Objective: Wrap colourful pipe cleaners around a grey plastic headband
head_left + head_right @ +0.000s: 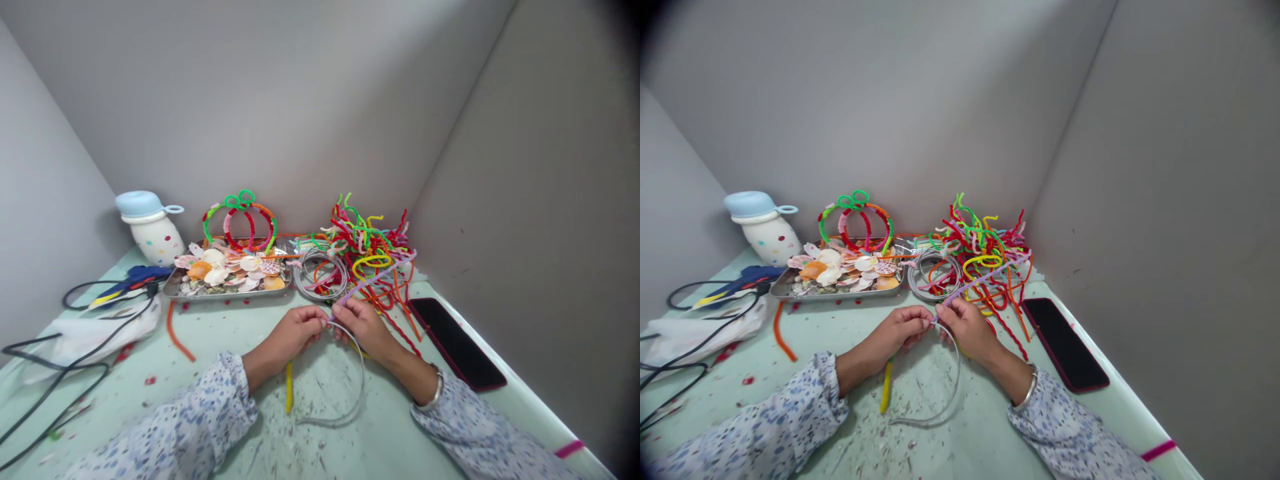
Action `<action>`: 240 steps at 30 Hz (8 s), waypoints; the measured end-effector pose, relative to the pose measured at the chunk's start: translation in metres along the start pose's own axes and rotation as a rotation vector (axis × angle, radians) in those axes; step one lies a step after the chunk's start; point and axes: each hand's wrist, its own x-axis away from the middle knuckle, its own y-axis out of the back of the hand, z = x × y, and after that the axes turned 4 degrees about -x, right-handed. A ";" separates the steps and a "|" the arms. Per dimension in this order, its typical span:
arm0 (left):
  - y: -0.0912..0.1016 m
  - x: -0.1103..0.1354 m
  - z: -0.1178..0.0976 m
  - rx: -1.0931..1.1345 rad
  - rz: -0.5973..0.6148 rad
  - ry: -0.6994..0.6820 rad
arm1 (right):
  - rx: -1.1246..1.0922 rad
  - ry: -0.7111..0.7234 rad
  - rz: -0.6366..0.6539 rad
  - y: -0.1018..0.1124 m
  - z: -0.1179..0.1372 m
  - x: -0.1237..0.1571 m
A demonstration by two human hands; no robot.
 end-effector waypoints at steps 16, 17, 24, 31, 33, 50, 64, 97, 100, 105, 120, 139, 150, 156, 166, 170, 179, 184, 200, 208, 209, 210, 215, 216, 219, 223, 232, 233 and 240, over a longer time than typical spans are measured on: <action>0.002 0.001 0.002 0.014 0.062 0.003 | 0.074 0.004 0.020 0.001 -0.002 0.001; 0.002 0.002 0.002 0.011 0.064 0.004 | 0.072 0.003 0.022 0.001 -0.002 0.001; 0.001 0.001 0.001 -0.038 0.079 -0.016 | 0.078 0.016 0.017 0.000 -0.002 0.001; 0.000 0.000 0.003 -0.080 0.082 -0.007 | 0.104 0.061 -0.016 -0.002 0.003 0.004; 0.000 0.000 0.003 -0.103 0.076 -0.007 | 0.107 0.066 -0.021 -0.002 0.003 0.004; -0.002 -0.002 0.010 -0.276 0.047 -0.023 | 0.173 0.075 -0.013 0.000 0.001 0.004; -0.002 0.007 0.002 -0.451 -0.058 -0.226 | 0.082 -0.042 0.090 0.002 0.011 0.002; -0.005 0.015 -0.002 -0.853 -0.285 -0.423 | 0.083 -0.040 0.106 0.001 0.009 0.002; -0.004 0.015 -0.002 -0.841 -0.275 -0.442 | 0.085 -0.021 0.108 0.001 0.009 0.002; -0.003 0.014 -0.002 -0.852 -0.254 -0.472 | 0.079 0.027 0.112 0.001 0.008 0.002; -0.002 0.012 0.003 -0.944 -0.239 -0.483 | 0.038 -0.047 0.110 0.001 0.013 0.002; -0.001 0.013 0.007 -1.181 -0.241 -0.543 | -0.023 -0.132 0.128 0.003 0.015 0.002; -0.001 0.015 0.004 -1.232 -0.242 -0.550 | -0.030 -0.140 0.115 0.003 0.013 0.002; -0.003 0.016 0.001 -1.212 -0.226 -0.547 | -0.005 -0.112 0.116 0.002 0.016 0.003; -0.003 0.016 0.002 -1.170 -0.217 -0.563 | 0.018 -0.057 0.132 0.005 0.012 0.004; -0.003 0.016 0.001 -1.125 -0.205 -0.547 | 0.010 -0.039 0.137 0.005 0.011 0.003; -0.003 0.016 -0.002 -0.989 -0.192 -0.509 | 0.027 0.044 0.099 0.002 0.010 0.004; -0.004 0.012 -0.003 -0.841 -0.221 -0.450 | 0.059 0.085 0.091 0.001 0.010 0.005; -0.005 0.004 -0.010 -0.309 -0.108 -0.093 | 0.166 0.112 0.113 0.003 0.010 0.006; -0.003 0.004 -0.004 -0.479 -0.126 -0.167 | 0.177 0.066 0.101 0.003 0.013 0.005; -0.003 0.005 -0.004 -0.488 -0.131 -0.165 | 0.169 0.062 0.100 0.002 0.013 0.006; -0.003 0.005 -0.004 -0.496 -0.134 -0.163 | 0.160 0.057 0.097 0.002 0.013 0.006; -0.003 0.005 -0.003 -0.532 -0.141 -0.165 | 0.140 0.061 0.086 0.001 0.009 0.005; -0.002 0.005 -0.002 -0.537 -0.141 -0.164 | 0.144 0.069 0.089 0.001 0.008 0.005; -0.003 0.005 -0.002 -0.554 -0.147 -0.158 | 0.177 0.087 0.087 0.002 0.007 0.005; -0.003 0.005 -0.003 -0.590 -0.161 -0.157 | 0.235 0.094 0.071 0.001 0.009 0.006; -0.001 0.002 0.002 -0.622 -0.228 -0.106 | 0.481 0.245 -0.047 -0.001 0.007 0.007; -0.001 0.002 0.002 -0.622 -0.233 -0.101 | 0.509 0.261 -0.067 -0.002 0.006 0.007; 0.000 0.000 0.004 -0.637 -0.272 -0.098 | 0.653 0.316 -0.145 -0.008 0.008 0.009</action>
